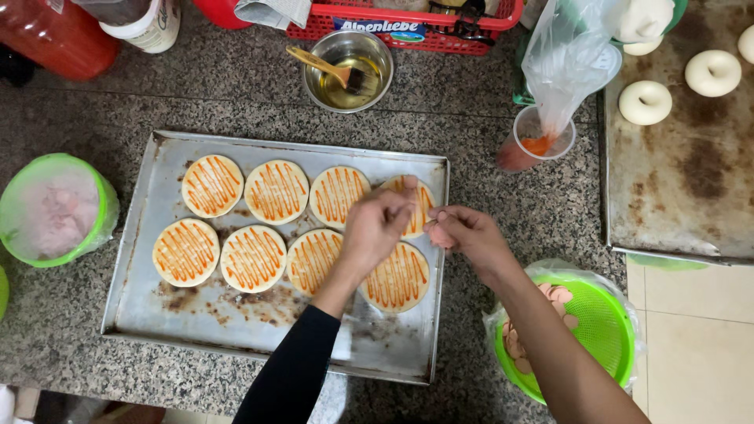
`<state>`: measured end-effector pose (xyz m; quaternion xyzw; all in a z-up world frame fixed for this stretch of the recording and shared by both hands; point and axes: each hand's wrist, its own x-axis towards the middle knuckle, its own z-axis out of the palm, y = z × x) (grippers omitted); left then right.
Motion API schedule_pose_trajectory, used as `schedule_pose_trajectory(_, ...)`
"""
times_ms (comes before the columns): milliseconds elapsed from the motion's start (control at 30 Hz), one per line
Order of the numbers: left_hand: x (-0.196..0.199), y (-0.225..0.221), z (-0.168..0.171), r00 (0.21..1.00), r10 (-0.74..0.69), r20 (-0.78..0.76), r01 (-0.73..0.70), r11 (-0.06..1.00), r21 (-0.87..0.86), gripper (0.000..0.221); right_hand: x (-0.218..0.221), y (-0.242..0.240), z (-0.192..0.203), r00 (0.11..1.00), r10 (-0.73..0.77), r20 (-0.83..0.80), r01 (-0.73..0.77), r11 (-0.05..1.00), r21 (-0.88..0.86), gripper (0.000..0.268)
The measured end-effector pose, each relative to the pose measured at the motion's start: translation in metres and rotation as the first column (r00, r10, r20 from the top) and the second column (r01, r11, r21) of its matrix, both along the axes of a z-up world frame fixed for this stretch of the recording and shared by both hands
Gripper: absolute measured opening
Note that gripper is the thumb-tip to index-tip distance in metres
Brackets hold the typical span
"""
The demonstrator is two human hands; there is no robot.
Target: The person places pieces of sliced meat on a tray of sauce-covered dough rounds, then takes ground meat from a bowl and distributes it onto a separate dough round by hand.
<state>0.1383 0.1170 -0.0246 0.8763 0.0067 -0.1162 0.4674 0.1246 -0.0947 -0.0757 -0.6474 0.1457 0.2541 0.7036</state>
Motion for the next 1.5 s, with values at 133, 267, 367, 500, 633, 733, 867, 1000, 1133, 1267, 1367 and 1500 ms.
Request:
schedule_pose_trajectory(133,0.006,0.016,-0.012,0.985,0.127,0.115,-0.138,0.986,0.092,0.016,-0.003,-0.010,-0.003,0.998,-0.055,-0.039,0.055,0.998,-0.007,0.032)
schedule_pose_trajectory(267,0.009,0.010,-0.030,0.977,0.065,0.203,-0.080,0.995,0.066,0.014,-0.005,-0.015,-0.005,0.995,-0.077,-0.067,0.078,0.997,0.015,0.033)
schedule_pose_trajectory(367,0.010,0.000,-0.042,0.976,-0.018,0.218,0.016,1.000,0.008,0.016,-0.005,-0.015,-0.006,0.995,-0.080,-0.060,0.081,0.997,0.010,0.033)
schedule_pose_trajectory(500,0.013,-0.008,-0.051,0.950,-0.031,0.312,-0.047,0.970,0.239,0.010,-0.006,-0.014,-0.006,0.988,-0.115,-0.106,0.112,0.993,-0.032,0.032)
schedule_pose_trajectory(633,0.012,-0.009,-0.053,0.957,-0.016,0.289,-0.067,0.959,0.275,0.015,-0.008,-0.014,-0.004,0.991,-0.103,-0.087,0.100,0.994,-0.035,0.028)
schedule_pose_trajectory(733,0.013,-0.012,-0.056,0.958,-0.016,0.285,-0.076,0.948,0.310,0.016,-0.009,-0.015,-0.002,0.991,-0.093,-0.102,0.086,0.994,-0.066,0.027)
schedule_pose_trajectory(867,0.015,-0.012,-0.059,0.952,-0.017,0.305,-0.080,0.950,0.303,0.016,-0.009,-0.011,-0.004,0.987,-0.096,-0.130,0.092,0.995,-0.036,0.027)
schedule_pose_trajectory(1000,0.015,-0.012,-0.058,0.927,-0.057,0.371,-0.076,0.939,0.334,0.016,-0.010,-0.006,-0.010,0.989,-0.076,-0.125,0.075,0.997,-0.009,0.028)
schedule_pose_trajectory(1133,0.015,-0.011,-0.050,0.916,-0.083,0.392,-0.075,0.926,0.370,0.020,-0.010,-0.003,-0.014,0.990,-0.056,-0.128,0.054,0.998,-0.021,0.026)
schedule_pose_trajectory(1267,0.012,-0.001,-0.032,0.929,0.031,0.368,-0.130,0.960,0.246,0.023,-0.007,0.000,-0.015,0.989,-0.064,-0.133,0.063,0.998,-0.012,0.028)
schedule_pose_trajectory(1367,0.003,0.010,-0.016,0.938,0.101,0.332,-0.146,0.983,0.112,0.021,-0.007,0.001,-0.016,0.992,-0.054,-0.114,0.052,0.998,-0.021,0.029)
schedule_pose_trajectory(1500,-0.014,0.008,0.001,0.988,0.046,0.151,-0.034,0.996,-0.079,0.017,-0.009,0.007,-0.018,0.995,-0.033,-0.099,0.031,0.999,-0.024,0.027)
